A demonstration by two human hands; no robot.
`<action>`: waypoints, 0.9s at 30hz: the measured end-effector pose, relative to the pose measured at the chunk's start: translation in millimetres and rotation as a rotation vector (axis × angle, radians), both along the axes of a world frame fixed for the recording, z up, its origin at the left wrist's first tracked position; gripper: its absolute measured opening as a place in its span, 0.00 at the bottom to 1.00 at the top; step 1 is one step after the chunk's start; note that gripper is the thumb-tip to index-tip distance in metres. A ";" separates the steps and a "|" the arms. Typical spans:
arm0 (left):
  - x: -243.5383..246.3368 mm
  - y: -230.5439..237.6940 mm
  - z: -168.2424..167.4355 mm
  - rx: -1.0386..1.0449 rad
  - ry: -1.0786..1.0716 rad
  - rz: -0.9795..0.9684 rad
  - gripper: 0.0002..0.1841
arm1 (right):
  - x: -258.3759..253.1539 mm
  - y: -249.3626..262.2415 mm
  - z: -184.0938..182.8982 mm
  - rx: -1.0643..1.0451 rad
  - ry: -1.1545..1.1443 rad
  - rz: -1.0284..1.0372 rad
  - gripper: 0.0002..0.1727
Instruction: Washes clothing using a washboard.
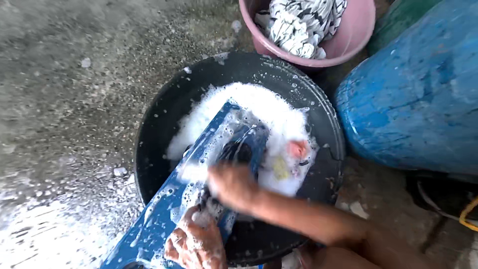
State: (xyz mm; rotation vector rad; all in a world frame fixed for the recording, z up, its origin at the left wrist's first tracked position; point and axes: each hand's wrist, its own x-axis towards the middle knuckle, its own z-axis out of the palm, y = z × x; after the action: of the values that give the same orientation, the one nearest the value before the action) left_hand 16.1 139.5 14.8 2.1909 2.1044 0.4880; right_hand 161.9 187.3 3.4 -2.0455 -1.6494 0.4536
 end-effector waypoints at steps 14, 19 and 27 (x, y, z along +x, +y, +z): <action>55.0 110.2 49.1 -0.113 -0.264 -0.501 0.17 | 142.8 19.2 -28.7 -0.258 0.481 -0.382 0.25; 96.8 130.8 99.6 0.030 -0.319 -0.857 0.10 | 181.5 33.2 8.9 0.012 0.531 -0.533 0.27; 0.5 23.9 -11.4 -0.077 -0.197 -0.649 0.14 | 34.8 -21.1 4.8 0.141 0.201 0.008 0.17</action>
State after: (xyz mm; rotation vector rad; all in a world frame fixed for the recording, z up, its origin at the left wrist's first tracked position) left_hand 16.5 163.4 3.4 2.4714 1.1921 0.5160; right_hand 196.7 166.2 8.2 -1.8286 -1.5255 0.5132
